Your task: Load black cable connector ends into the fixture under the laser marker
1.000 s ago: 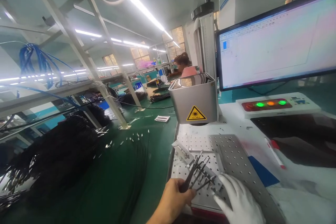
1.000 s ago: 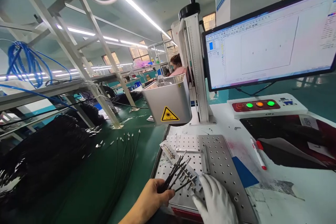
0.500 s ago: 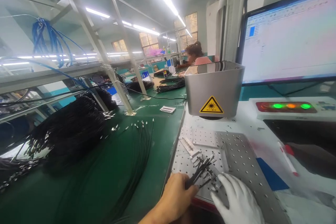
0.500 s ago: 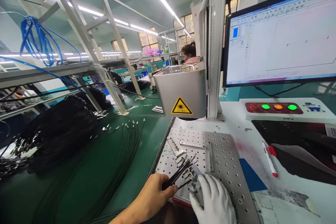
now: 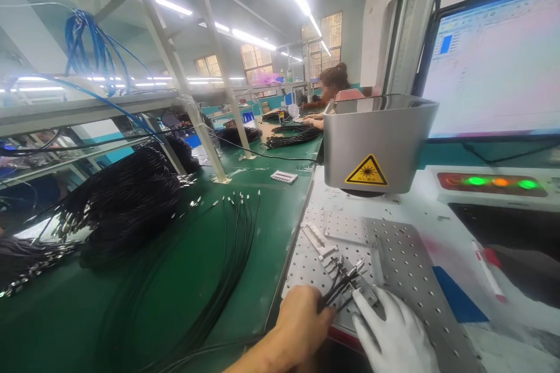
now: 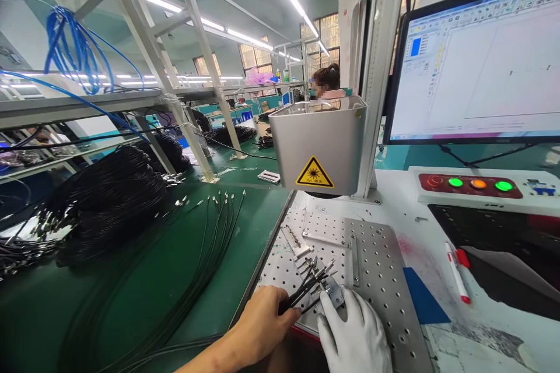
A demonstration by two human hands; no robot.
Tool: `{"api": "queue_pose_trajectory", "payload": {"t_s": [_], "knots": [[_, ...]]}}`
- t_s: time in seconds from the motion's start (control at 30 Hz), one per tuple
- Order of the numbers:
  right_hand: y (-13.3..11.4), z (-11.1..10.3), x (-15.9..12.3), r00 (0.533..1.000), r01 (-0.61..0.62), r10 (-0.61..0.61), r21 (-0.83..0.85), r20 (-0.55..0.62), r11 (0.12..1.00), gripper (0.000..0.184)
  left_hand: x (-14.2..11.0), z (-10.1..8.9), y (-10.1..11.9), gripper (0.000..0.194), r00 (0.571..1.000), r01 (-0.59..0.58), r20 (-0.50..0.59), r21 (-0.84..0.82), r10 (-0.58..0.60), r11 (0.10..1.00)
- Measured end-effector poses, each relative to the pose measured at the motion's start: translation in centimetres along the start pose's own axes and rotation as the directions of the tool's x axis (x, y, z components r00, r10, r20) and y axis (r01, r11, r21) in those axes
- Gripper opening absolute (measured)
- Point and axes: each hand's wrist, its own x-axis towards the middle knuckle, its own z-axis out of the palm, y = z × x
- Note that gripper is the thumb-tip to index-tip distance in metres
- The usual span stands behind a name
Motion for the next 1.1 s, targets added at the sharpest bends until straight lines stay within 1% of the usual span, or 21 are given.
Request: {"api": "queue_pose_trajectory", "payload": {"t_s": [0.13,0.27,0.4,0.5,0.6,0.67,0.77,0.87,0.97,1.1], "knots": [[0.0,-0.3,0.2,1.000,0.014,-0.014,-0.013,-0.012,1.000,0.030,0.0,-0.2,0.1,0.025,1.000,-0.010,-0.011,-0.017,0.010,1.000],[-0.1,-0.4,0.4,1.000,0.005,-0.005,-0.001,-0.020,1.000,0.030,0.1,-0.1,0.0,0.024,1.000,-0.016,-0.011,-0.071,0.015,0.997],[-0.3,-0.5,0.7,1.000,-0.013,0.013,0.035,-0.006,0.999,0.029,0.3,0.0,-0.3,0.024,1.000,-0.018,0.003,-0.169,0.018,0.985],[-0.4,-0.8,1.0,0.999,-0.037,0.037,0.030,0.006,0.999,0.027,0.4,-0.5,-0.8,0.030,0.996,-0.078,-0.050,-0.262,0.067,0.962],[-0.4,-1.2,1.5,0.999,-0.031,0.031,0.014,-0.024,0.999,0.028,0.4,-1.4,-1.3,0.034,0.986,-0.159,-0.117,-0.387,0.122,0.908],[-0.5,-1.4,1.8,0.998,-0.020,0.020,0.007,-0.058,1.000,0.028,0.4,-1.9,-1.7,0.035,0.983,-0.182,-0.099,-0.500,0.153,0.847],[-0.5,-1.6,2.0,0.995,-0.017,0.018,0.008,-0.102,1.000,0.028,0.4,-2.1,-2.1,0.029,0.987,-0.122,-0.009,-0.682,0.159,0.721],[-0.6,-1.5,1.9,0.992,-0.033,0.035,0.018,-0.119,0.999,0.028,0.4,-1.8,-2.3,0.027,0.989,-0.060,0.035,-0.786,0.140,0.616],[-0.7,-1.3,1.8,0.993,-0.044,0.047,0.028,-0.108,0.999,0.027,0.6,-1.1,-2.3,0.025,0.993,-0.042,0.032,-0.802,0.113,0.595],[-0.6,-1.1,1.6,0.996,-0.039,0.041,0.026,-0.076,0.999,0.026,1.1,-0.1,-2.3,0.023,0.995,-0.013,0.054,-0.782,0.088,0.623]]}}
